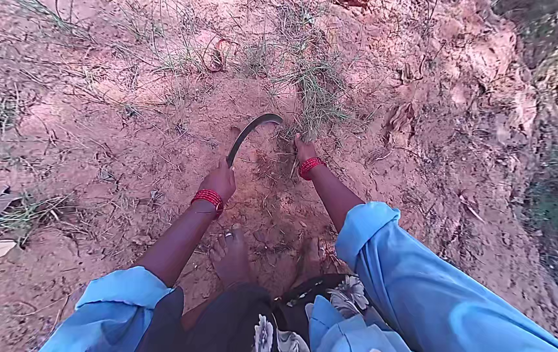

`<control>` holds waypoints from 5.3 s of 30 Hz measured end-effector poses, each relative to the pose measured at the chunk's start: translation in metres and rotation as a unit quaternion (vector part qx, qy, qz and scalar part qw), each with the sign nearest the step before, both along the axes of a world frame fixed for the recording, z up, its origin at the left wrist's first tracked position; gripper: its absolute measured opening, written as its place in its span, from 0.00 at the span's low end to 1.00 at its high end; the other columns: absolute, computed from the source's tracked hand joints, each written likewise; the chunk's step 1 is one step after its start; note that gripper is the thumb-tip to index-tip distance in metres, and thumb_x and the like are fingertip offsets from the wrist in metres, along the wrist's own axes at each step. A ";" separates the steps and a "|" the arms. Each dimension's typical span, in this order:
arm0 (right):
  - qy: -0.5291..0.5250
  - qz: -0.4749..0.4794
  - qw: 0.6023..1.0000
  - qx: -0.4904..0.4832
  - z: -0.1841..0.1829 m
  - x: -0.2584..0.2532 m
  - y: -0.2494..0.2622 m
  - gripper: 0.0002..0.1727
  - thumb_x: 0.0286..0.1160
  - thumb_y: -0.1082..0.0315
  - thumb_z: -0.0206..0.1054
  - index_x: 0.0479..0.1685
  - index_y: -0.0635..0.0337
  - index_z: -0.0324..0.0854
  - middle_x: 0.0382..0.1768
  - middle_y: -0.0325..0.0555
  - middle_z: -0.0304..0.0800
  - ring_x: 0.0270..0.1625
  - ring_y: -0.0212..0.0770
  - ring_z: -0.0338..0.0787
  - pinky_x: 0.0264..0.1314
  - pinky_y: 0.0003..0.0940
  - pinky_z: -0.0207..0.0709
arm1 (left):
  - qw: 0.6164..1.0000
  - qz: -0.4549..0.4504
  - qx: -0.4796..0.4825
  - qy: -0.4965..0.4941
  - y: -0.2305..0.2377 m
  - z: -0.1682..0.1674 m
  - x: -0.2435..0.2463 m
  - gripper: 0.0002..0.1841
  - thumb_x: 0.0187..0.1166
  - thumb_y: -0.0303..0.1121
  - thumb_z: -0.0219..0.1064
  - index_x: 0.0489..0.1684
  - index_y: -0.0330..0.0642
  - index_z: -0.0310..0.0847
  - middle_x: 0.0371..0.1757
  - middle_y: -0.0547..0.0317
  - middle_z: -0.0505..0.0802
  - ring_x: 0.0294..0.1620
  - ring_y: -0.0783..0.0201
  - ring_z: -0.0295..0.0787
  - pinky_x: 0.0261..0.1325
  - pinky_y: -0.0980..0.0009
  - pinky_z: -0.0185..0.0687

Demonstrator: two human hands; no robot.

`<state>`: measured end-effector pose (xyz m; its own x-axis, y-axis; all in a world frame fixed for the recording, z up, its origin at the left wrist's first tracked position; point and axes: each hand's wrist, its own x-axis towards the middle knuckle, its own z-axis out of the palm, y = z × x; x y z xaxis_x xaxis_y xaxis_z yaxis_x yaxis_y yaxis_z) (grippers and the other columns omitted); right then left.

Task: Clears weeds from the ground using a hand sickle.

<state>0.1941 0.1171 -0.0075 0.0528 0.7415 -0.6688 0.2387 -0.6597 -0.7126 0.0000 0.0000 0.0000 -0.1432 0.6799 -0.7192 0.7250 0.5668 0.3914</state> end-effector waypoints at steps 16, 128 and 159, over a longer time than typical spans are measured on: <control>-0.104 -0.152 0.983 0.022 -0.006 0.046 -0.069 0.23 0.97 0.63 0.47 0.79 0.73 0.63 0.52 0.58 0.80 0.44 0.39 0.81 0.51 0.33 0.77 | 0.984 0.068 0.161 -0.043 -0.077 0.000 0.005 0.25 0.93 0.34 0.46 0.77 0.17 0.62 0.48 0.23 0.89 0.53 0.29 0.90 0.61 0.38 0.80; -0.448 0.230 0.856 0.118 -0.001 0.081 0.000 0.37 0.69 0.70 0.77 0.83 0.61 0.72 0.77 0.70 0.75 0.79 0.71 0.76 0.72 0.72 0.71 | 0.939 0.223 0.256 -0.045 -0.178 -0.032 -0.041 0.30 0.89 0.43 0.44 0.63 0.14 0.67 0.31 0.47 0.86 0.20 0.65 0.80 0.29 0.64 0.81; -0.468 0.179 0.865 0.015 0.018 0.176 0.000 0.35 0.70 0.65 0.77 0.82 0.56 0.76 0.82 0.64 0.73 0.83 0.71 0.69 0.75 0.78 0.62 | 0.929 0.213 0.300 -0.044 -0.180 -0.035 -0.035 0.30 0.90 0.42 0.46 0.68 0.12 0.64 0.29 0.49 0.85 0.18 0.71 0.77 0.25 0.70 0.79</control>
<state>0.3696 0.1170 0.0110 0.3237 0.8389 -0.4374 0.9057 -0.4085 -0.1131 -0.0347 -0.1797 -0.0350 -0.4499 0.8573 -0.2504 0.4359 0.4555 0.7762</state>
